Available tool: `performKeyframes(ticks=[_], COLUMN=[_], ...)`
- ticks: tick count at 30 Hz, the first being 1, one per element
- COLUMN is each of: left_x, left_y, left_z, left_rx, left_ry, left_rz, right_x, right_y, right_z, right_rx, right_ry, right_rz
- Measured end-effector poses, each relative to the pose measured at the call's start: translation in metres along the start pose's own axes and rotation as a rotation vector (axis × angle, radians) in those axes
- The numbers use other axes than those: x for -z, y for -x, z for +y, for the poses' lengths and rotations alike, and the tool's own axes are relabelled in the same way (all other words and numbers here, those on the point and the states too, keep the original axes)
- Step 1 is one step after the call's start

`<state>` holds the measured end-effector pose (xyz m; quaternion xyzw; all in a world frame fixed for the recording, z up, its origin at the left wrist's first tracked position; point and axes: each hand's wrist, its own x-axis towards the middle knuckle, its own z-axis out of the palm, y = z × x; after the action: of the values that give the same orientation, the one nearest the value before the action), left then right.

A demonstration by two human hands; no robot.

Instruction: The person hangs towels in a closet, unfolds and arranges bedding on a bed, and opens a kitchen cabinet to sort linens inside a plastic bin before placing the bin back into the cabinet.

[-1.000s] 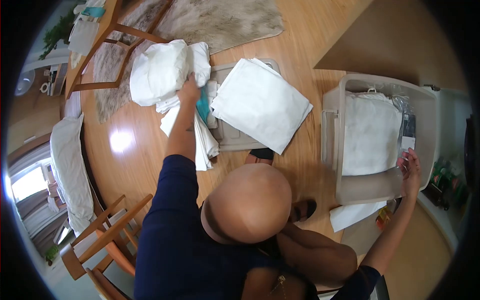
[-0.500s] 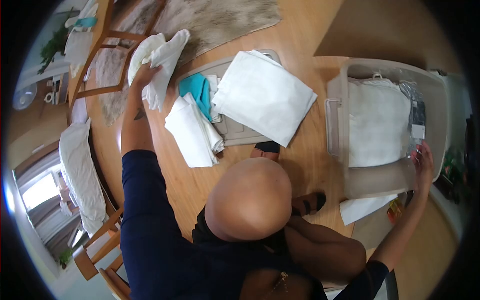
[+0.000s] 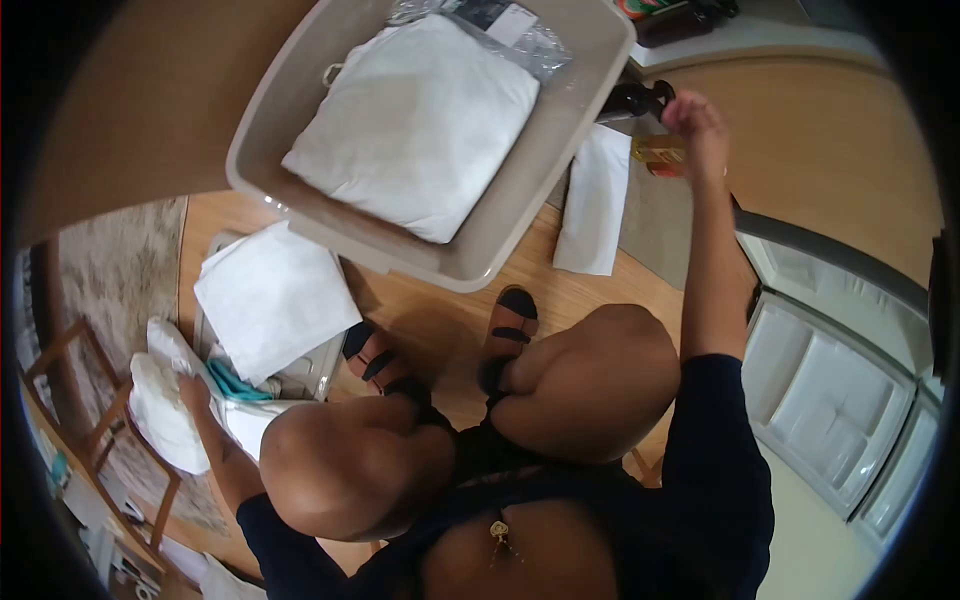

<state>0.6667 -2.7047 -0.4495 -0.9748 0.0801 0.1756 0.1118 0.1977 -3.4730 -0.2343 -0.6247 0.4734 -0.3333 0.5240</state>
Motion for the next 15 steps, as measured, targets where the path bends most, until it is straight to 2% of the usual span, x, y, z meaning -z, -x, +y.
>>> performKeyframes(ticks=[3,4,5,6,7,8,9,13,15], left_x=[0.041,0.053,0.064,0.108,0.133,0.16,0.175,0.244,0.254], left_y=[0.019,0.019,0.022,0.047,0.059,0.075,0.084,0.128,0.132], left_z=[0.042,0.06,0.078,0.132,0.168,0.206,0.236,0.34,0.368], left_rx=[0.066,-0.094,-0.254,-0.385,-0.403,-0.42,-0.504,-0.833,-0.904], left_ry=[-0.028,0.096,0.21,0.338,0.481,0.776,0.947,0.959,0.933], left_rz=[-0.061,0.15,0.357,0.397,0.34,0.215,0.192,0.188,0.133], right_x=[0.044,0.048,0.045,0.041,0.031,0.018,0.004,-0.024,-0.023], right_y=[0.043,0.062,0.083,0.1,0.117,0.133,0.145,0.149,0.14], right_z=[0.099,0.136,0.165,0.186,0.199,0.21,0.218,0.226,0.23], right_rx=[-0.155,-0.314,-0.269,-0.215,-0.258,-0.303,-0.324,-0.426,-0.486], right_ry=[0.202,0.299,0.545,0.79,0.902,1.016,1.079,1.131,1.129], right_rz=[-0.061,0.025,0.019,0.012,0.003,-0.009,-0.016,-0.05,-0.05])
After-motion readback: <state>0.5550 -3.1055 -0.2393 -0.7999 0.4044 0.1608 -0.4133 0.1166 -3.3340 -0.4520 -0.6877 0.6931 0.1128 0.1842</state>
